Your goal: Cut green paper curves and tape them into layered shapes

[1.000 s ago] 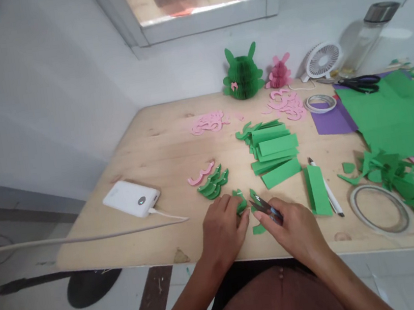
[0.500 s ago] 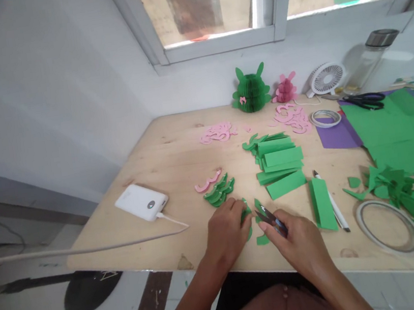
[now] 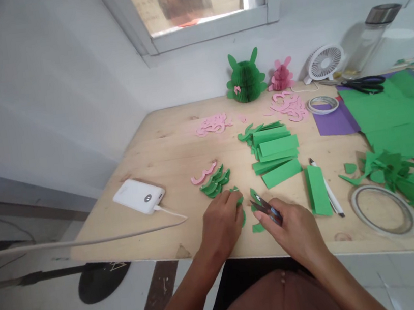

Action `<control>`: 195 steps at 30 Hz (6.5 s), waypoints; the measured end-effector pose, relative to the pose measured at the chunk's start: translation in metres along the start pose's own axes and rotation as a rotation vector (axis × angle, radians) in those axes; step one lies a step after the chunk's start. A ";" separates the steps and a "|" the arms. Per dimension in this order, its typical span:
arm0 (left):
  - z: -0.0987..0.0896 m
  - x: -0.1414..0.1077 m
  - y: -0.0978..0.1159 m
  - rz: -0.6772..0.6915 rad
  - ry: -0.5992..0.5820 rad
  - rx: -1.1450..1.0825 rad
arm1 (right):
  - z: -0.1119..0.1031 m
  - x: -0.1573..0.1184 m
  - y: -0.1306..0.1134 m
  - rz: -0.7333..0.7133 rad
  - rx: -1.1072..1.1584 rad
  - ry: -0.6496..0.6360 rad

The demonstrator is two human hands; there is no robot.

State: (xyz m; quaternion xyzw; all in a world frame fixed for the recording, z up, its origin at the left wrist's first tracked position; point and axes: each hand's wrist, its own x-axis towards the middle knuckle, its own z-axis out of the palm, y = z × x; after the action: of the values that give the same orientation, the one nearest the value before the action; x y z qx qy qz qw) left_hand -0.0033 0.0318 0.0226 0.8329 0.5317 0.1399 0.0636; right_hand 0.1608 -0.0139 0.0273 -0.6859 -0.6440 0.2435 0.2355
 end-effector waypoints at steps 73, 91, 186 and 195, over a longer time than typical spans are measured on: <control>-0.043 0.000 -0.006 0.232 -0.148 -0.469 | -0.027 -0.011 -0.013 -0.489 -0.608 -0.017; -0.048 0.004 -0.005 0.367 -0.153 -0.215 | -0.030 -0.009 -0.018 -0.535 -0.657 -0.054; -0.048 0.024 -0.006 0.614 -0.269 -0.062 | -0.037 -0.005 -0.027 -0.571 -0.753 -0.141; -0.042 0.024 -0.012 0.693 -0.191 -0.032 | -0.038 -0.006 -0.028 -0.643 -0.769 -0.109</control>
State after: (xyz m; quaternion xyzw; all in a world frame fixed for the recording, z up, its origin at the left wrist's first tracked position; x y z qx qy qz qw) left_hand -0.0168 0.0563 0.0633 0.9719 0.2069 0.0832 0.0750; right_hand 0.1631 -0.0182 0.0742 -0.4764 -0.8771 -0.0610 -0.0051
